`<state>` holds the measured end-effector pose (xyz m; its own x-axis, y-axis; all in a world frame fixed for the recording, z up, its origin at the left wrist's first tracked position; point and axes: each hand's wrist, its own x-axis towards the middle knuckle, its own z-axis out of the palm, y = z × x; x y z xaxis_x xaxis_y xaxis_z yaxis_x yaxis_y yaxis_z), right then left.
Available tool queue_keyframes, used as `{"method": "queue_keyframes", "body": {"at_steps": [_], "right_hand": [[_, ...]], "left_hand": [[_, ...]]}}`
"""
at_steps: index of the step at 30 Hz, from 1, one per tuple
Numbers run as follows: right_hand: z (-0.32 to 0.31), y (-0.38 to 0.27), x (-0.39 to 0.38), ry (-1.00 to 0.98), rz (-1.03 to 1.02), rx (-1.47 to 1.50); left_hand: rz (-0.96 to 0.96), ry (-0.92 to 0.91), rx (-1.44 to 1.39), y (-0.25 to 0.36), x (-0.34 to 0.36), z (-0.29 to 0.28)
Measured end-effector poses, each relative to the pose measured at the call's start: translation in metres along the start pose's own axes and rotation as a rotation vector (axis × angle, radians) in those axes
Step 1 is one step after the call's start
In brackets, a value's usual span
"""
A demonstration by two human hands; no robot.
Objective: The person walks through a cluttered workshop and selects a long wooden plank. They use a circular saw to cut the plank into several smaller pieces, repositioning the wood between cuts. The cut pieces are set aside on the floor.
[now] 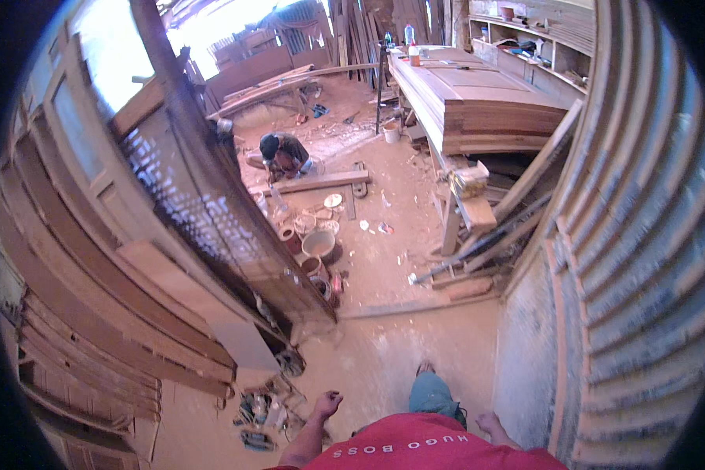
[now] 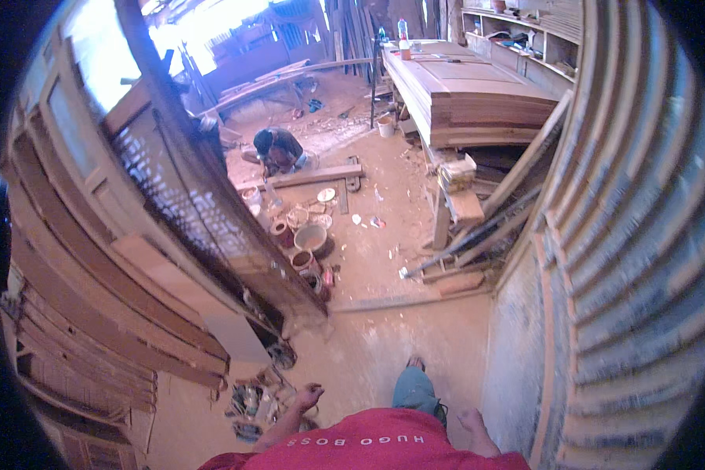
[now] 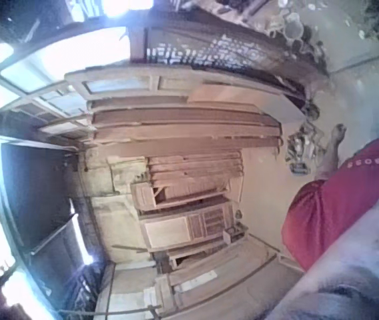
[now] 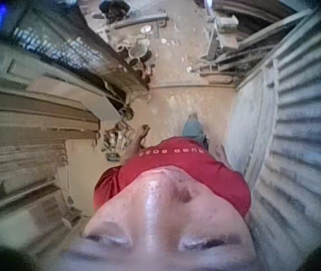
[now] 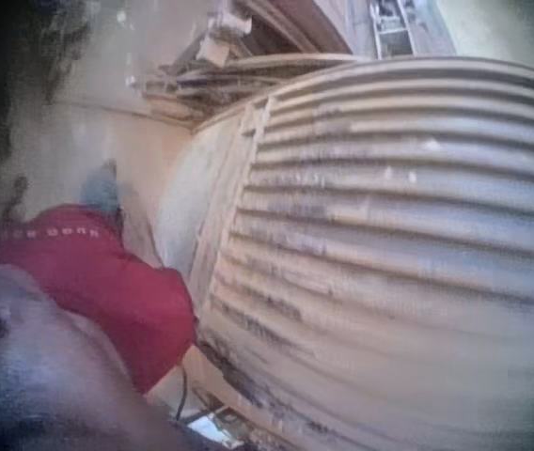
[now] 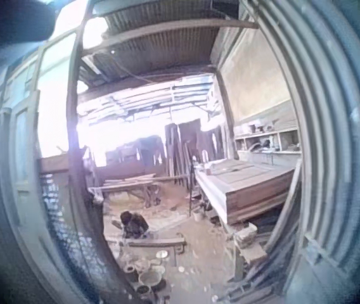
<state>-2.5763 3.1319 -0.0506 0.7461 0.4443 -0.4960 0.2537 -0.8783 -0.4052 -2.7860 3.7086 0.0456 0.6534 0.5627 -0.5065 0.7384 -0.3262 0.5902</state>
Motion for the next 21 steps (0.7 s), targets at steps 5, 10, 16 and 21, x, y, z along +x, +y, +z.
{"method": "queue_keyframes", "body": {"at_steps": [5, 10, 16, 21], "right_hand": [[-0.051, 0.003, 0.149, -0.351, 0.461, 0.087], [-0.185, -0.095, 0.414, -0.279, 0.232, 0.049], [-0.464, -0.400, 0.721, 0.184, -0.269, 0.523], [-0.586, -0.544, 0.945, 0.172, -0.371, 0.608]], "left_hand": [[0.060, 0.145, -0.230, 0.139, 0.226, -0.071], [0.028, 0.076, -0.174, 0.228, 0.390, -0.095], [-0.226, 0.107, -0.313, 0.276, 0.514, -0.116], [-0.225, -0.108, -0.127, 0.278, 0.658, -0.124]]}}
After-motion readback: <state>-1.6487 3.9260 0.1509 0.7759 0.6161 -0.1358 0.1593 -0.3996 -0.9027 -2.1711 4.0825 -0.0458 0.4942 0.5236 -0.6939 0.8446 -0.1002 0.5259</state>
